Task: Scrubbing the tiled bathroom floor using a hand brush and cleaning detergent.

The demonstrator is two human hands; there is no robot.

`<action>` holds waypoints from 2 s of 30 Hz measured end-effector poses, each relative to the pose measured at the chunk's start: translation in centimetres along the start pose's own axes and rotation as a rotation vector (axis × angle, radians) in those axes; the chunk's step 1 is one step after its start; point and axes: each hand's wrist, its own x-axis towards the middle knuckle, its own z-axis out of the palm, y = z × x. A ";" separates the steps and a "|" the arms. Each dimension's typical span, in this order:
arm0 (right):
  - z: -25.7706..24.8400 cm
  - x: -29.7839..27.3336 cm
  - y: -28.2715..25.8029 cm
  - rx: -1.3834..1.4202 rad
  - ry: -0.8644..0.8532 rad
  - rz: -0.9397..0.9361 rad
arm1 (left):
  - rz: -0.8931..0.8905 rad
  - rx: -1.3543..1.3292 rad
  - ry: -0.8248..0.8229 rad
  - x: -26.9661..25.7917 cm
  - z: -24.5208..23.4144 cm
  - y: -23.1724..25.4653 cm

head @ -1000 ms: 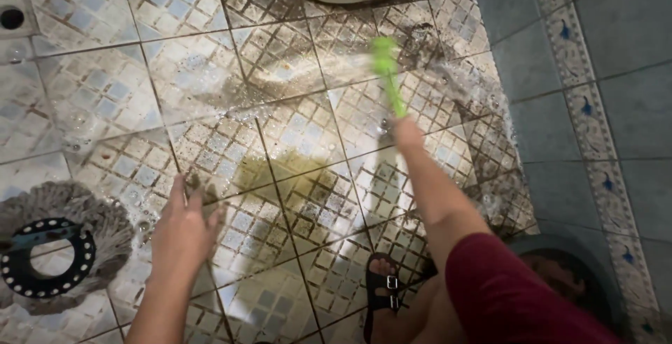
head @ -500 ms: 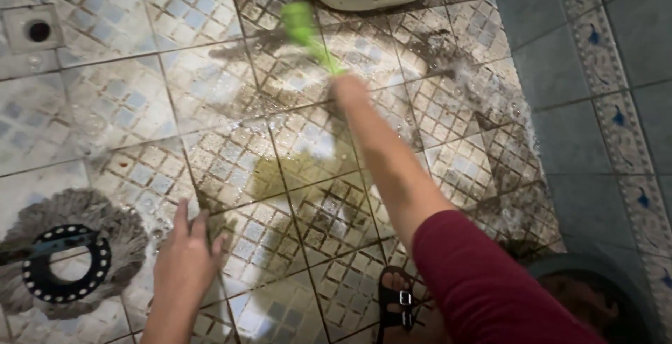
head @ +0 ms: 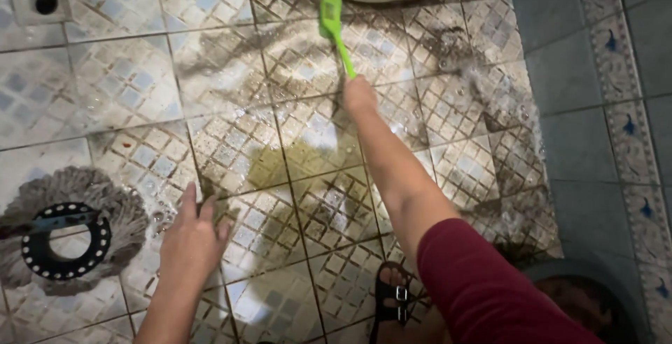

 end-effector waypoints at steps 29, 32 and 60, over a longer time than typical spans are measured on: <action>-0.8 -7.2 -0.6 0.094 -0.080 0.196 | 0.009 0.071 -0.088 0.4 -0.8 0.9; -2.8 -9.4 -9.4 0.102 -0.294 0.101 | 0.016 0.077 -0.059 0.8 -0.2 0.5; -2.6 -20.9 -1.6 0.566 -0.167 0.347 | 0.029 0.055 -0.178 1.8 -0.2 1.9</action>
